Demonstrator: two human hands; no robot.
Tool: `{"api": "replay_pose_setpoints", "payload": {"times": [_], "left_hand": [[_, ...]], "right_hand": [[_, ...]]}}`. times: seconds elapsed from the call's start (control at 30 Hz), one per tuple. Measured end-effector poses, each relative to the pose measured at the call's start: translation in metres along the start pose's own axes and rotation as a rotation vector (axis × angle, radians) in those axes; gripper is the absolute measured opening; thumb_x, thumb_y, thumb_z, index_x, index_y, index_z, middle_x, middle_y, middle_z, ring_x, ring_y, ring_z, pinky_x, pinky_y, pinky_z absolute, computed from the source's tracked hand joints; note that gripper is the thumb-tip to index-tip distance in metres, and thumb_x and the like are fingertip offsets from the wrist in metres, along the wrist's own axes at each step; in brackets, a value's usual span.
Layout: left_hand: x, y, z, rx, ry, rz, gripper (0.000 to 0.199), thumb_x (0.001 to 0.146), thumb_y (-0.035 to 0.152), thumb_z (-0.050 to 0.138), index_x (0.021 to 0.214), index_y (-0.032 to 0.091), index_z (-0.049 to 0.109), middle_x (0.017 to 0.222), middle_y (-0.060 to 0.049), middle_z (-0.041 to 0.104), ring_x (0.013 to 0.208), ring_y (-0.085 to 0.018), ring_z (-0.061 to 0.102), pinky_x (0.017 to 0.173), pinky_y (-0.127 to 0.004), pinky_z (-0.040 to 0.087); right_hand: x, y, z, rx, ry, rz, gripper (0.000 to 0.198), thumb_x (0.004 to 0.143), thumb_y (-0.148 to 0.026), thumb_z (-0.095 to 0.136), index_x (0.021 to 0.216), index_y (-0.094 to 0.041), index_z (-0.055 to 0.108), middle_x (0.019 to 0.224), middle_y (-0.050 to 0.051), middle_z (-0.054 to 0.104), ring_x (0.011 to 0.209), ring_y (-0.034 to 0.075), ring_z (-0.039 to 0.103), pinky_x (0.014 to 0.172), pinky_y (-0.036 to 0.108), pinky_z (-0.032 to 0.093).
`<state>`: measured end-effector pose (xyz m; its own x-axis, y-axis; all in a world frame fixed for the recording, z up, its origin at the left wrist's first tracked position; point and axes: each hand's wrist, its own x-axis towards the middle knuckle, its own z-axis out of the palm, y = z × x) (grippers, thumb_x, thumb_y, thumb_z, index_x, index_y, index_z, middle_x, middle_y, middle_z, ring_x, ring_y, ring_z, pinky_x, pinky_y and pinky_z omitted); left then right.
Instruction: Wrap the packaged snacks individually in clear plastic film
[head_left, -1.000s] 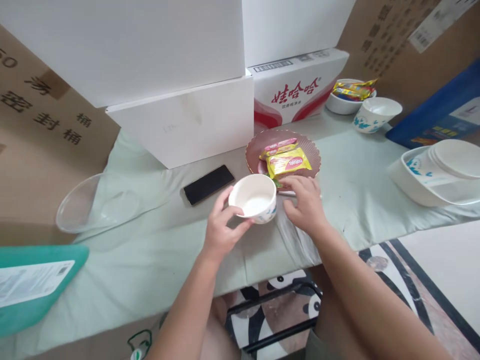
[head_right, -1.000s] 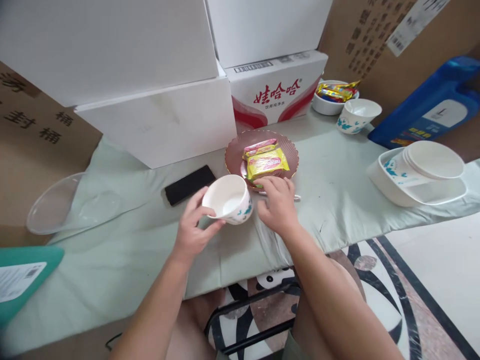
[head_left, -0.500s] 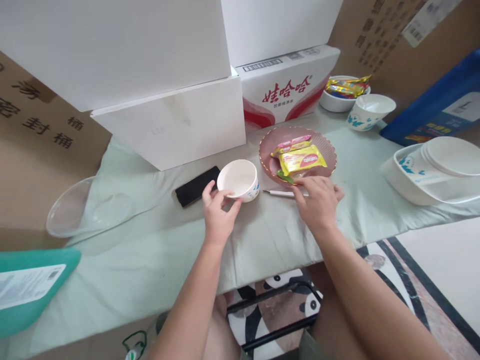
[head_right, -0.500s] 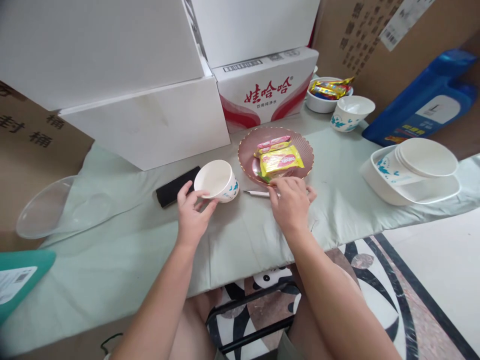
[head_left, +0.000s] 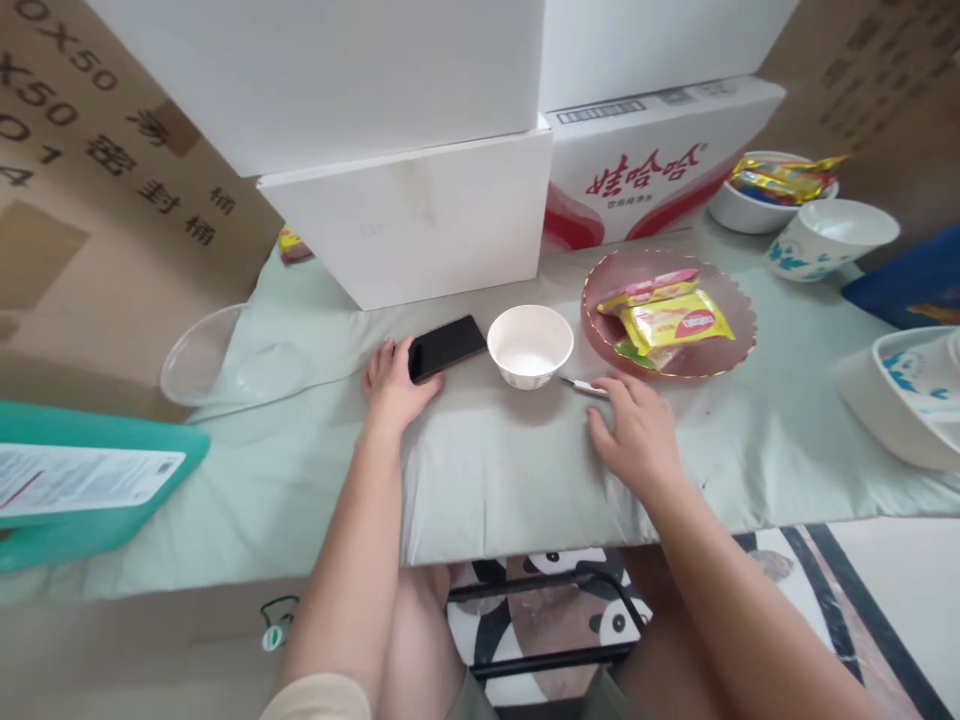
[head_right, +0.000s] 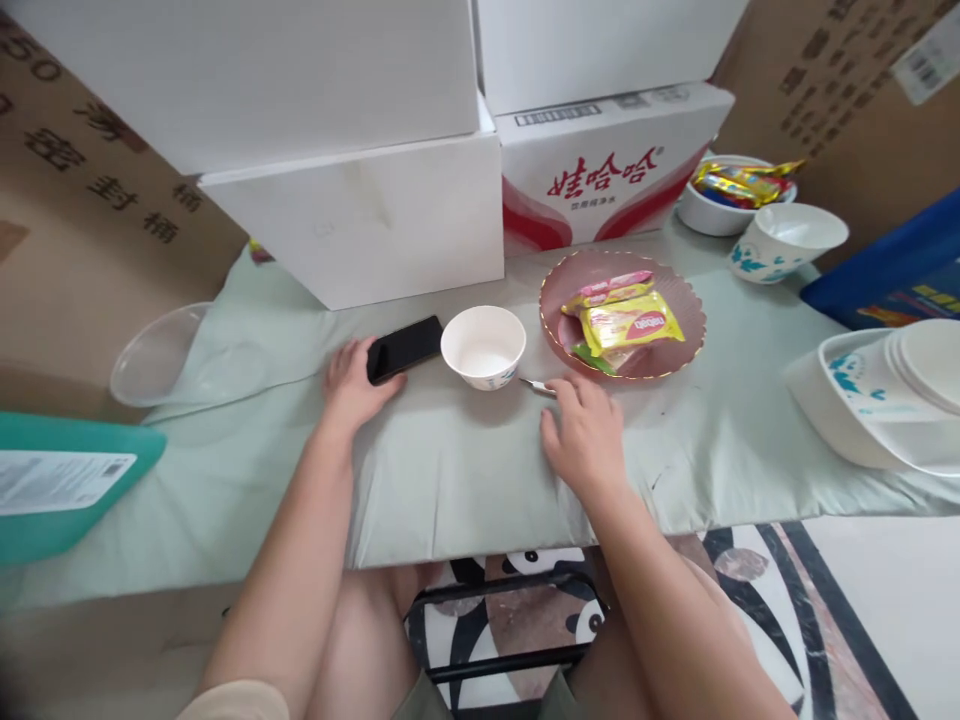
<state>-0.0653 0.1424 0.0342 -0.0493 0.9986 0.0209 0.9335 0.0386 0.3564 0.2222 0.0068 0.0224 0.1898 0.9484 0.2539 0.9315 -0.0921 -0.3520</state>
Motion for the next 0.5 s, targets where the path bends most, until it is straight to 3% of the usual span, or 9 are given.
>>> {"api": "replay_pose_setpoints", "payload": {"times": [0.1,0.23,0.4,0.5], "left_hand": [[-0.002,-0.001,-0.005,0.012,-0.035,-0.018,0.074,0.080,0.045,0.071,0.148,0.026,0.047,0.148,-0.015,0.052,0.142,-0.034,0.045,0.122,-0.052,0.030],[-0.010,-0.001,-0.007,0.042,-0.002,-0.064,0.082,0.073,0.052,0.076,0.145,0.024,0.049,0.130,-0.018,0.060,0.130,-0.039,0.053,0.114,-0.055,0.038],[-0.010,-0.013,0.002,-0.056,0.182,-0.171,0.078,0.063,0.051,0.084,0.131,0.023,0.057,0.116,-0.021,0.062,0.122,-0.049,0.051,0.104,-0.068,0.038],[-0.010,-0.016,0.006,-0.132,0.314,-0.138,0.068,0.060,0.041,0.085,0.120,0.023,0.059,0.117,-0.020,0.059,0.122,-0.047,0.050,0.103,-0.070,0.037]], "right_hand": [[0.000,-0.002,0.000,-0.082,-0.077,0.043,0.039,0.091,-0.023,0.049,0.127,-0.014,0.061,0.128,0.018,0.068,0.114,0.034,0.061,0.097,0.048,0.041],[0.002,-0.009,-0.002,-0.155,-0.167,0.109,0.034,0.094,-0.021,0.045,0.121,-0.018,0.065,0.115,0.014,0.073,0.105,0.032,0.063,0.093,0.046,0.038],[0.006,-0.015,0.000,-0.120,-0.157,0.141,0.035,0.090,-0.024,0.049,0.121,-0.019,0.065,0.109,0.013,0.074,0.100,0.032,0.062,0.087,0.044,0.036],[0.009,-0.019,0.002,-0.044,-0.117,0.115,0.036,0.086,-0.025,0.054,0.119,-0.019,0.065,0.107,0.012,0.073,0.099,0.031,0.061,0.086,0.042,0.036]]}}
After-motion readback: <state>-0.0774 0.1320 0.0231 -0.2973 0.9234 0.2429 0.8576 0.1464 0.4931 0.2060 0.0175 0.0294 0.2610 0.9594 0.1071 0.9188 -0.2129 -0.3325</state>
